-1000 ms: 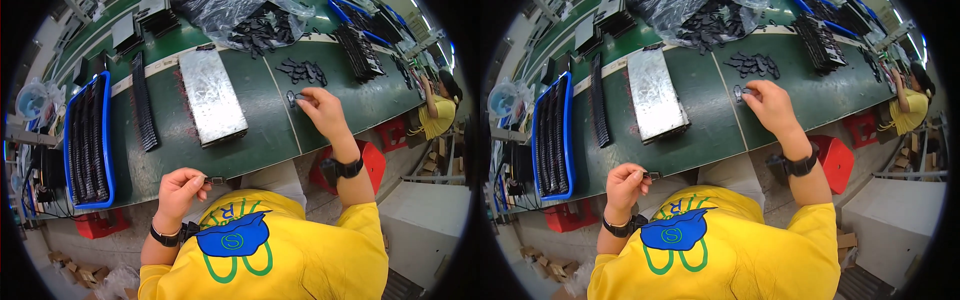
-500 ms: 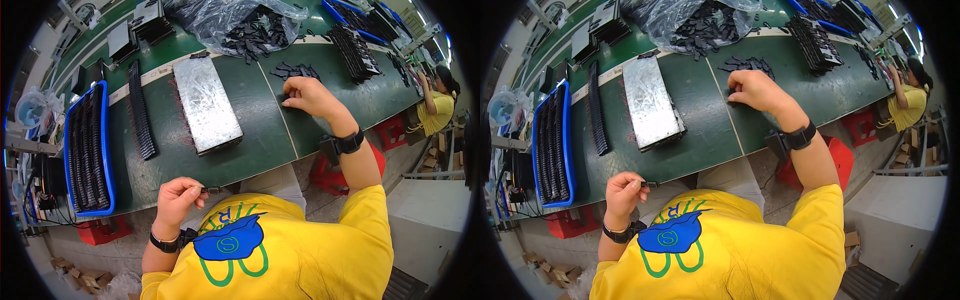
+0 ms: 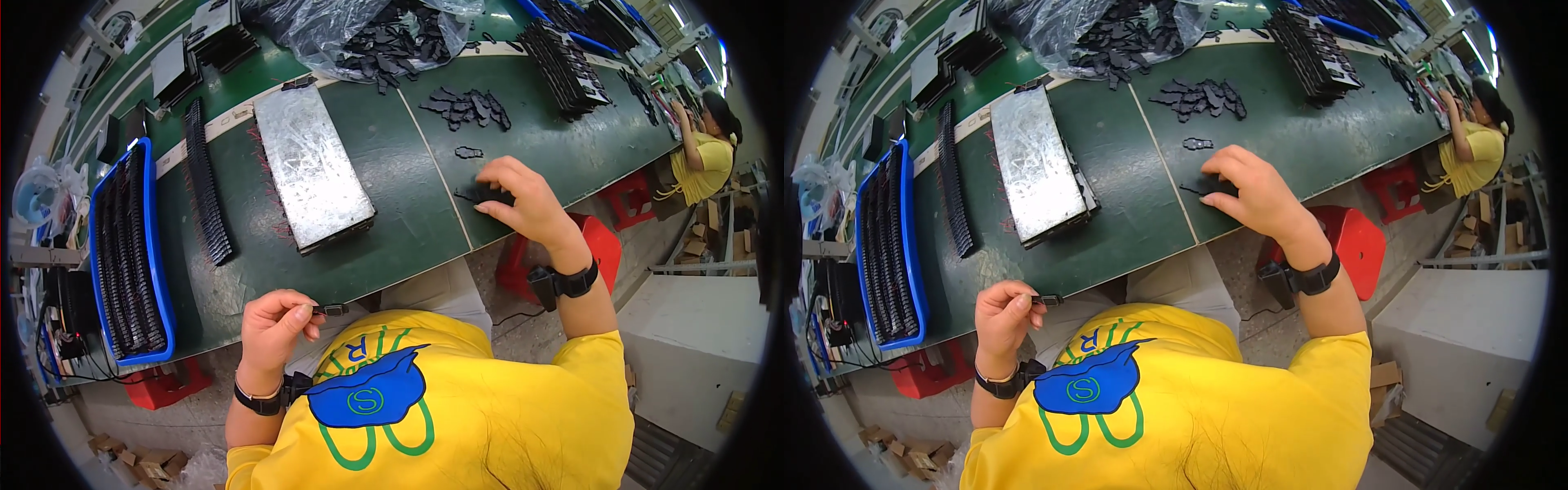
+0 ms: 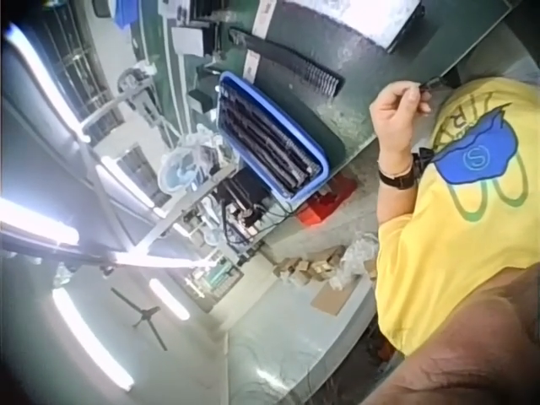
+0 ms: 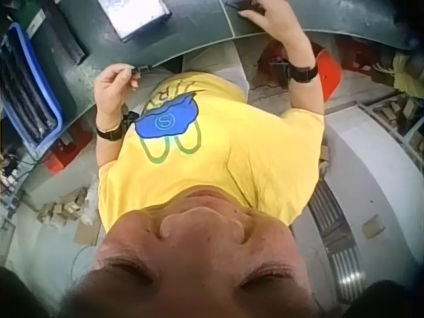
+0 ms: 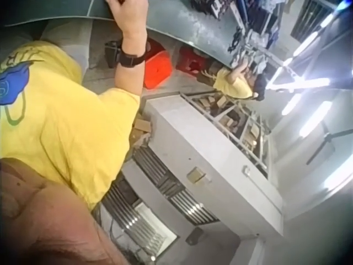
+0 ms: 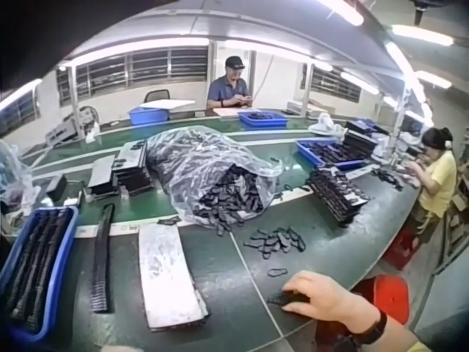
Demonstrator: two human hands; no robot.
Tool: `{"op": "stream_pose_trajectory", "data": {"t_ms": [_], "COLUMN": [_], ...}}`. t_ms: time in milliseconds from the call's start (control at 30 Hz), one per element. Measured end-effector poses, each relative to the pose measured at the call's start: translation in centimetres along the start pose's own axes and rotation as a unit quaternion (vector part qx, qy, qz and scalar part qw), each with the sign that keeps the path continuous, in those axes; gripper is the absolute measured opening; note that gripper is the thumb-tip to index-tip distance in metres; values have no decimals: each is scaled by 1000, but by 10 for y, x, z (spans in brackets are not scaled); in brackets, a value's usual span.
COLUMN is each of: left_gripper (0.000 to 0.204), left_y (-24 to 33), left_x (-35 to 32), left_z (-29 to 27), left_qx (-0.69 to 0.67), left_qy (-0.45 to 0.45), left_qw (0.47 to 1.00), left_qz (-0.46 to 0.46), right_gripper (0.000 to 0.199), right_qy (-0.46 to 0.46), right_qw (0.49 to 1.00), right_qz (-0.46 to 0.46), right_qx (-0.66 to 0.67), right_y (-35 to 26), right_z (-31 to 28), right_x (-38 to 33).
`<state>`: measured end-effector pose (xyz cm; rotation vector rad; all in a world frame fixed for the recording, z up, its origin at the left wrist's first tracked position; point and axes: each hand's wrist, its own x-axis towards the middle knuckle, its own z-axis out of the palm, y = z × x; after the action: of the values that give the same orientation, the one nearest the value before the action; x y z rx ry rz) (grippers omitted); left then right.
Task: The person picks up a speaker and a plastic housing by hand, fits the speaker into the housing, and presses them together. They then place the assembled unit onto a metal plate and repeat the process.
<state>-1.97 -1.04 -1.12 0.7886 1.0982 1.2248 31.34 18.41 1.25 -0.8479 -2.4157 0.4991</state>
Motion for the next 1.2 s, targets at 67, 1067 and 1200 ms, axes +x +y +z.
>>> {"op": "stream_pose_trajectory", "data": {"t_ms": [67, 1067, 1200], "left_gripper": [12, 18, 19], "left_y": [3, 13, 11], "left_x": [-1, 0, -1], "left_z": [0, 10, 8], "left_qx": [-9, -29, -37], "left_qy": [-1, 15, 4], "left_qw": [1000, 996, 996], "left_qz": [-11, -84, -79], "right_gripper": [20, 31, 32], "right_qy": [-59, -30, -17], "right_qw": [994, 981, 982], "right_qz": [90, -144, -155], "right_qx": [31, 130, 109], "right_y": [-3, -145, -147], "right_z": [-2, 82, 86], "right_x": [1, 32, 31]}}
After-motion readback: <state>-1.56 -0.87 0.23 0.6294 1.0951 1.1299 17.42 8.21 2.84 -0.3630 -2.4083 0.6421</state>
